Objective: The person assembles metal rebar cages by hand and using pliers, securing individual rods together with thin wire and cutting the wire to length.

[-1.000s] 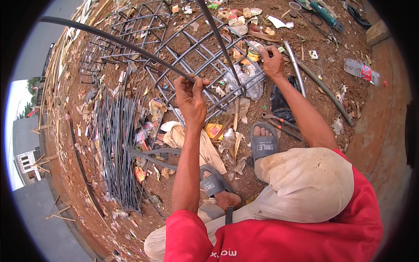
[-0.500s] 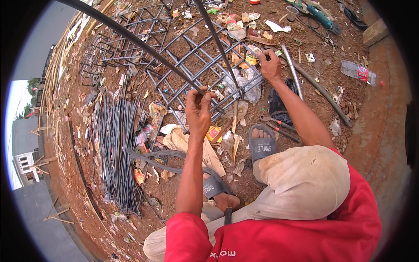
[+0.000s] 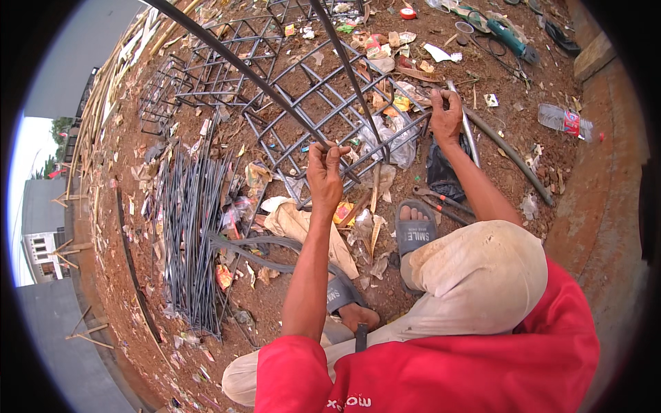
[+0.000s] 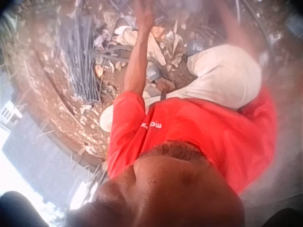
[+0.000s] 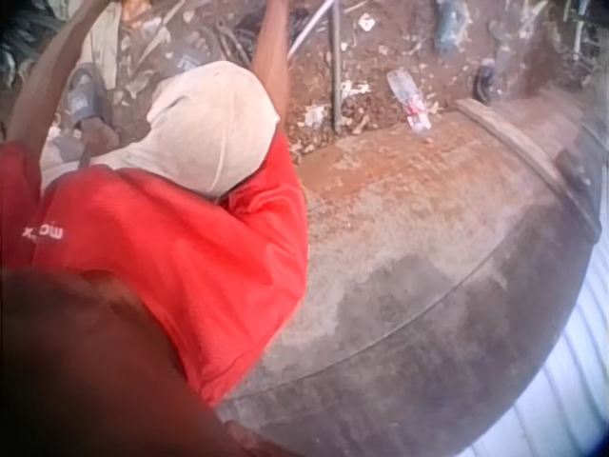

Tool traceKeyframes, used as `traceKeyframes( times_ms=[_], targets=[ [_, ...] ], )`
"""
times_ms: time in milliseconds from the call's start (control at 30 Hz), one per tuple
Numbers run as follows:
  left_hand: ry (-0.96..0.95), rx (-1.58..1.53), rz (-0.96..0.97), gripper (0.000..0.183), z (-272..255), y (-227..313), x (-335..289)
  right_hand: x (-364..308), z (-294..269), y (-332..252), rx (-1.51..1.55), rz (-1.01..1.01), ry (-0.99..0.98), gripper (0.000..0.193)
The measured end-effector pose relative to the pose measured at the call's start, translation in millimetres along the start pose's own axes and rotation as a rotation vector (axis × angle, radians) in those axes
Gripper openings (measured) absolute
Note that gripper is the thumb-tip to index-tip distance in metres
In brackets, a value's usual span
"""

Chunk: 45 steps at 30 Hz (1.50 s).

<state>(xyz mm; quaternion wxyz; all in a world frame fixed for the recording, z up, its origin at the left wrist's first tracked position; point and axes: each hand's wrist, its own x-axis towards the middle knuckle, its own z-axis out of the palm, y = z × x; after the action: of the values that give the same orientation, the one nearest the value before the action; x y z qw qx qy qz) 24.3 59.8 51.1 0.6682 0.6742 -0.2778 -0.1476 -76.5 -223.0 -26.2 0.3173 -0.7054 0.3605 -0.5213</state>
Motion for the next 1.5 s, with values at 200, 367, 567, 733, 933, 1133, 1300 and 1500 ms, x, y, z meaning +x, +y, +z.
traceKeyframes(
  times_ms=[200,367,567,733,933,1133,1300,1500],
  targets=[
    [-0.046,0.011,-0.026,0.016,-7,4,1,-83,-93,-49,0.199,0.336,-0.422,0.022],
    [-0.126,0.004,-0.08,0.016,-8,3,0,-138,-117,-41,0.217,0.568,-0.653,0.023],
    [-0.135,-0.11,-0.158,0.046,-15,-7,-12,-111,-69,-93,0.312,0.47,-0.88,0.019],
    [-0.219,-0.074,-0.233,0.039,-20,13,-3,-106,-36,-125,0.435,0.474,-0.951,0.021],
    [-0.326,0.106,-0.287,0.035,-19,31,10,-112,-5,-118,0.636,0.597,-0.904,0.019],
    [-0.311,0.315,-0.181,0.022,-32,14,15,-104,1,-124,0.655,0.406,-0.738,0.019],
    [-0.301,0.156,-0.207,0.025,-20,6,14,-100,2,-118,0.439,0.541,-0.863,0.02],
    [-0.162,0.288,-0.142,0.014,-15,-4,11,-115,-6,-136,0.128,-0.289,-0.403,0.018]
  ],
)
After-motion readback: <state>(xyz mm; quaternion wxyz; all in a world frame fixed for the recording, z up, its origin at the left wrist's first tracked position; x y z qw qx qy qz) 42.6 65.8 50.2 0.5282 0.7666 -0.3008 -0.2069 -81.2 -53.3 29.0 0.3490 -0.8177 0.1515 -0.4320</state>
